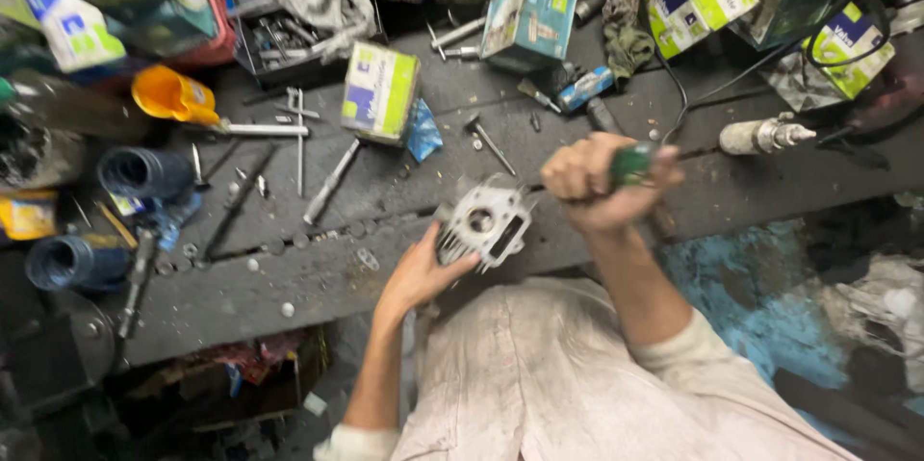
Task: The person cleans and reassembles a small engine cylinder head on a workbench. They use a hammer and punch to seat a valve guide, then insert and tap a valve into place, followed by repeated cleaning of the combustion chamber with a brush and scraper. The person flips the head to clean the opposite side and continues brushing and scraping the interior surfaces.
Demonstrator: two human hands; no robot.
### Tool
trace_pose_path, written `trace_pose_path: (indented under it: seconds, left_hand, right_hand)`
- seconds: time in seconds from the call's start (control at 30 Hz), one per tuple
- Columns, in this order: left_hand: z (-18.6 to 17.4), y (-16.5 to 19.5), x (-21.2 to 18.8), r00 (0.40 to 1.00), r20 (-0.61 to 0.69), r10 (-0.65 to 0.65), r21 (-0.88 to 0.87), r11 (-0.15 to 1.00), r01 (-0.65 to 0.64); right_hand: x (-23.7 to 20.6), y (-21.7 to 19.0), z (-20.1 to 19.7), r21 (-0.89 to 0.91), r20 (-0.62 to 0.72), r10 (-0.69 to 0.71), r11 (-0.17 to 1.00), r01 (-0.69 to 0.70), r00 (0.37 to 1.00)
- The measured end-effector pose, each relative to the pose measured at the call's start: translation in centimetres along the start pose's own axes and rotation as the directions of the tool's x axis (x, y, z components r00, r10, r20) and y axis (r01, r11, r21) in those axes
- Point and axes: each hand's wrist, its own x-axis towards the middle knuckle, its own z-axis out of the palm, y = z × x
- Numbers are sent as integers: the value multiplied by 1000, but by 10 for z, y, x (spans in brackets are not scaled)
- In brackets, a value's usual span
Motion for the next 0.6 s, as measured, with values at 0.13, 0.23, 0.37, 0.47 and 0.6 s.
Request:
trace_pose_path:
  seconds: [0.13, 0.23, 0.37, 0.47, 0.6]
  left_hand:
    - [20, 29, 20, 999, 36, 15, 24, 1000, -16]
    - [23, 40, 24, 997, 66, -50, 40, 998, 47]
    - [22, 41, 20, 999, 44, -31, 24, 999, 30]
    - [23, 37, 18, 997, 36, -72, 56, 996, 70]
    - [23, 35, 15, 995, 32, -92, 59, 994, 90]
  right_hand:
    - [-3, 29, -14, -318, -103, 231, 914, -252, 967]
    - [0, 31, -21, -522, -43, 213, 828, -204, 976]
    - [13, 13, -28, -135, -209, 266, 945, -297, 941]
    - [17, -4, -26, 77, -267, 243, 970, -231, 932]
    - [1, -12, -1, -455, 321, 187, 890, -22, 928]
